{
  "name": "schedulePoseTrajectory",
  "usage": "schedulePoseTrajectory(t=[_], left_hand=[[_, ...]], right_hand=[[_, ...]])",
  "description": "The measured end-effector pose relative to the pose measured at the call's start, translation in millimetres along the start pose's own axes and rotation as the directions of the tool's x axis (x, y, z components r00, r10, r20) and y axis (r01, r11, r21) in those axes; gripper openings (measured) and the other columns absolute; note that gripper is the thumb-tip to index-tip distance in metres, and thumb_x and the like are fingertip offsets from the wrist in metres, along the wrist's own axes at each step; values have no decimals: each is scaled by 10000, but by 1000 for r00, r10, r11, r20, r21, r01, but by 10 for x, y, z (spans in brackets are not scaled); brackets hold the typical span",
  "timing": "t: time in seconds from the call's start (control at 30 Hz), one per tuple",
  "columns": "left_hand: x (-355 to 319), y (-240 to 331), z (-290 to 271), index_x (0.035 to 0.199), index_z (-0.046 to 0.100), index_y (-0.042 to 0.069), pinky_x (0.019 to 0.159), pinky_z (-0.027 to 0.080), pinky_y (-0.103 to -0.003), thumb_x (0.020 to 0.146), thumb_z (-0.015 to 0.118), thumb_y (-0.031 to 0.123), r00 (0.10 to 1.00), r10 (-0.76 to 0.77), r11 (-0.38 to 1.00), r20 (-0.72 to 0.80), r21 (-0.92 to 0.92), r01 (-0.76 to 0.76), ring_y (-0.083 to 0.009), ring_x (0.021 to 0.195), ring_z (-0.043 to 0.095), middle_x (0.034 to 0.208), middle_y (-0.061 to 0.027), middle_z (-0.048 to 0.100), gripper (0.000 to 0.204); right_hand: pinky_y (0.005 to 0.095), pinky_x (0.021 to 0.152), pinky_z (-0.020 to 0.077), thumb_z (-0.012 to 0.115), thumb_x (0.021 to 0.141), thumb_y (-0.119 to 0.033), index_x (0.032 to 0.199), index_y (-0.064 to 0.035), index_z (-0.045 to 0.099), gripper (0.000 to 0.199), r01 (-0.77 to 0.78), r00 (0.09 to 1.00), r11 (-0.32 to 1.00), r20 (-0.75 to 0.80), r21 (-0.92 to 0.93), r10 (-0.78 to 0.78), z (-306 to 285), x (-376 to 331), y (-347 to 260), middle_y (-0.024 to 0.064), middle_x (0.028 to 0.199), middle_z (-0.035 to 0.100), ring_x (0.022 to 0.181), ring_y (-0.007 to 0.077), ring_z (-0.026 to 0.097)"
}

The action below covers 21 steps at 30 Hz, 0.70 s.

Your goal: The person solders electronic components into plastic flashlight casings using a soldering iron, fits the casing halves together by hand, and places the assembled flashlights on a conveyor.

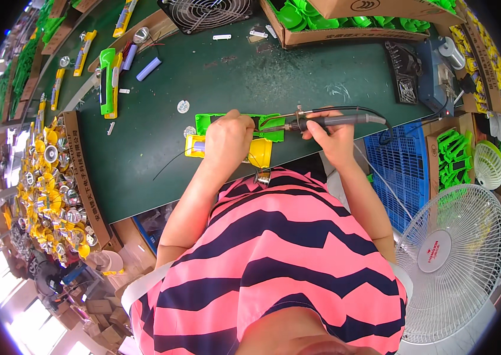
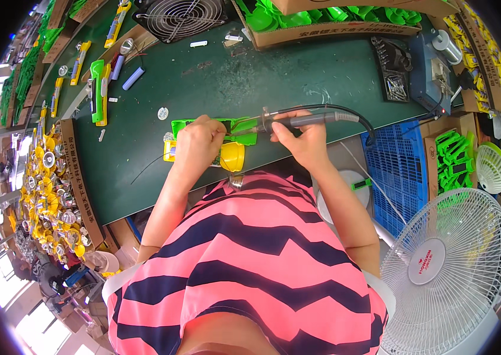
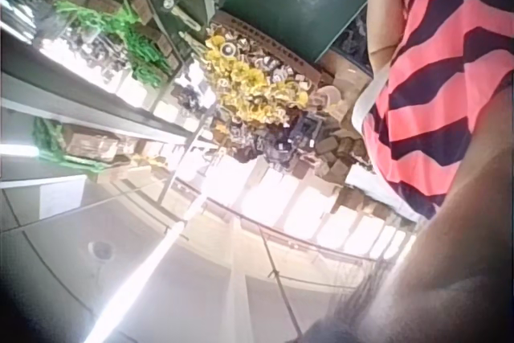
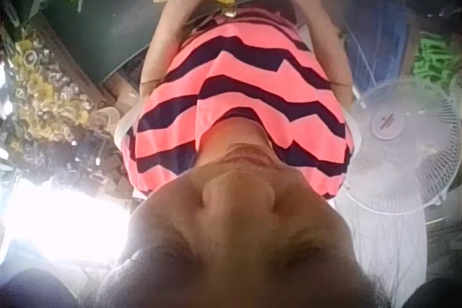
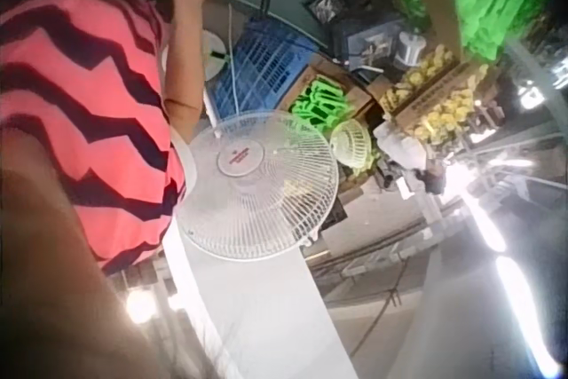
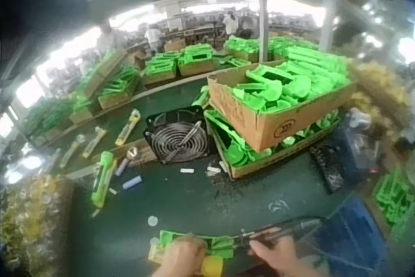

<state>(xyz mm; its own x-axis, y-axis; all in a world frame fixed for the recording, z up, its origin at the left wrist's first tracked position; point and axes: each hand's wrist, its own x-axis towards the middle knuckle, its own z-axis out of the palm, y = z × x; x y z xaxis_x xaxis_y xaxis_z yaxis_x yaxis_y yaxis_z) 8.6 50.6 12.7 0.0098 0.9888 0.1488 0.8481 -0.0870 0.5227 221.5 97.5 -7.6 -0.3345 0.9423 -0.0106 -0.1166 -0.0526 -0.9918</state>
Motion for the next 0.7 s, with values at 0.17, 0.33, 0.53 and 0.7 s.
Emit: schedulePoseTrajectory(t=[0.17,0.33,0.53,0.7], left_hand=[[7,-24,-14,708,623,52,559,460,-350,692,574,41,1000,-12,1000,17,-25,12,-275,615,587,701,-103,577,53],[27,-44,-21,699,614,44,580,468,-365,691,569,39,999,-7,1000,46,-24,9,-287,622,583,696,-116,565,46],[47,-9,-29,719,633,54,579,463,-372,699,568,60,997,-9,1000,71,22,8,-295,623,584,714,-115,581,68],[54,-3,-26,721,636,57,589,463,-379,699,569,66,996,-15,998,84,65,10,-300,629,582,712,-119,577,71]], right_hand=[[239,608,506,626,770,-28,913,44,551,176,-27,999,999,-29,26,28,59,-32,74,89,761,617,646,140,621],[243,610,507,627,776,-34,906,41,547,171,16,998,999,-60,34,-14,85,-67,120,100,787,623,652,146,626],[247,604,497,617,791,-32,902,39,556,145,13,997,999,-81,45,-9,42,-113,90,103,759,625,653,149,625],[251,621,498,582,813,-13,961,37,517,169,173,981,983,-103,59,-166,143,-293,16,122,779,628,670,157,628]])
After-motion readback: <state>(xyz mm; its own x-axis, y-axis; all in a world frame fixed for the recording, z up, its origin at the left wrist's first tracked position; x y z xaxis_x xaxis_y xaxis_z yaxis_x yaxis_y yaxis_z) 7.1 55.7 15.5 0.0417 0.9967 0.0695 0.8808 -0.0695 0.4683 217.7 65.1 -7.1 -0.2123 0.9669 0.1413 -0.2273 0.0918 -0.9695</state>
